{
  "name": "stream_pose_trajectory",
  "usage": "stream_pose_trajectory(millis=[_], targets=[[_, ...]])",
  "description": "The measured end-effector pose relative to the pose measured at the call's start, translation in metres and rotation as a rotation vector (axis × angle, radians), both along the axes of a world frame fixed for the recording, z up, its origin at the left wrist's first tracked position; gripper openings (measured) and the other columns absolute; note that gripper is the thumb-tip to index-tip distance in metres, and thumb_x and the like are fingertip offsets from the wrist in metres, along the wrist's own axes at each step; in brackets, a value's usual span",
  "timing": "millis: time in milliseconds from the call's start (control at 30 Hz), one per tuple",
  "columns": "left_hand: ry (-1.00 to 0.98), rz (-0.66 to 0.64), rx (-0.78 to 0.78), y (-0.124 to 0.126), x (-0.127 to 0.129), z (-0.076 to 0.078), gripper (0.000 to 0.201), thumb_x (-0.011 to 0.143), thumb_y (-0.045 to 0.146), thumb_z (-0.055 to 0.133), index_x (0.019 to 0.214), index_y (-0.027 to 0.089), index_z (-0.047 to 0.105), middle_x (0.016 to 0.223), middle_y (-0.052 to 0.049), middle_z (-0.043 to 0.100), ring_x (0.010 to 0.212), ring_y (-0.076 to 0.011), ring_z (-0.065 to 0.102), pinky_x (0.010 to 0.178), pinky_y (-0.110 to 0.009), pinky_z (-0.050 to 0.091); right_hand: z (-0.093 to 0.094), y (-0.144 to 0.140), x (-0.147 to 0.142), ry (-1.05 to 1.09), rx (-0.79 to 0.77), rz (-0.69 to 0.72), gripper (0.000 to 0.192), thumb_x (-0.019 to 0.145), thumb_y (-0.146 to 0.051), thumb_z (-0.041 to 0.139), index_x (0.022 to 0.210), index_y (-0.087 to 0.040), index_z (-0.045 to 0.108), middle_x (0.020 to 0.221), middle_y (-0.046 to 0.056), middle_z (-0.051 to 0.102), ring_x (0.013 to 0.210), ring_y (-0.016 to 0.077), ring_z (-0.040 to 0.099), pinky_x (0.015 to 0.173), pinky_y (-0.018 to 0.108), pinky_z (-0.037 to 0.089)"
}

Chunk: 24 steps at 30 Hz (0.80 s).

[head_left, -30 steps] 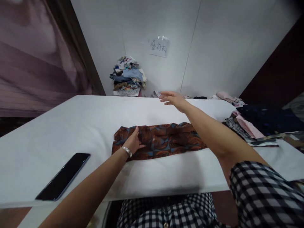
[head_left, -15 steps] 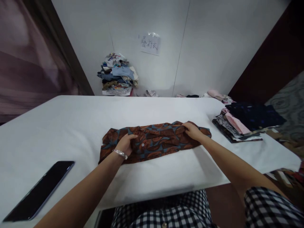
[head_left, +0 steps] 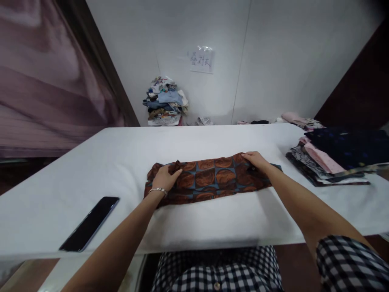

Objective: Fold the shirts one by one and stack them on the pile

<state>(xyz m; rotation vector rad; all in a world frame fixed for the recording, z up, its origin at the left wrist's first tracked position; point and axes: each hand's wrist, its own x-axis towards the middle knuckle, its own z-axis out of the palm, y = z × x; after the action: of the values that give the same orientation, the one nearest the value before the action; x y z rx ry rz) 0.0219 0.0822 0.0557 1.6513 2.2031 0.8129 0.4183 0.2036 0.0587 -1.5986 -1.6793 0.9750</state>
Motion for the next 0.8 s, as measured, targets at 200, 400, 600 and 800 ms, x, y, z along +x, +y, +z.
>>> stream_pose_trajectory(millis=[200,400,600,800], targets=[[0.12,0.051,-0.173,0.023,0.008,0.002,0.045,0.075,0.042,0.062,0.108,0.011,0.06,0.114,-0.022,0.062,0.105,-0.0348,0.06,0.087,-0.042,0.045,-0.009,0.004,0.002,-0.009,0.064,-0.014,0.038,0.075,-0.052,0.056,0.074,-0.016,0.07,0.067,0.004,0.068,0.065,0.0194,0.061,0.058,0.027,0.047],[0.061,0.182,-0.084,0.015,-0.028,0.006,0.035,0.086,0.038,0.044,0.107,0.016,0.06,0.109,-0.014,0.067,0.103,-0.0267,0.062,0.084,-0.034,0.047,-0.023,0.021,0.013,-0.166,0.164,-0.006,0.031,0.076,-0.044,0.054,0.078,-0.018,0.07,0.072,0.004,0.069,0.071,0.0193,0.061,0.067,0.028,0.047],[0.209,0.142,-0.197,-0.014,-0.048,-0.003,0.039,0.085,0.04,0.042,0.11,0.016,0.058,0.109,-0.017,0.066,0.102,-0.0318,0.062,0.083,-0.04,0.047,-0.021,0.007,-0.006,-0.367,0.34,-0.046,0.036,0.083,-0.036,0.053,0.11,-0.017,0.065,0.104,0.01,0.068,0.096,0.023,0.061,0.089,0.036,0.045],[0.289,0.127,-0.118,-0.009,-0.058,-0.01,0.061,0.083,0.055,0.042,0.123,0.009,0.051,0.115,-0.023,0.06,0.107,-0.0371,0.058,0.086,-0.045,0.048,-0.037,-0.04,-0.041,-0.459,0.539,0.322,0.038,0.089,-0.038,0.05,0.122,-0.023,0.06,0.137,0.01,0.051,0.131,0.0278,0.039,0.109,0.048,0.027]])
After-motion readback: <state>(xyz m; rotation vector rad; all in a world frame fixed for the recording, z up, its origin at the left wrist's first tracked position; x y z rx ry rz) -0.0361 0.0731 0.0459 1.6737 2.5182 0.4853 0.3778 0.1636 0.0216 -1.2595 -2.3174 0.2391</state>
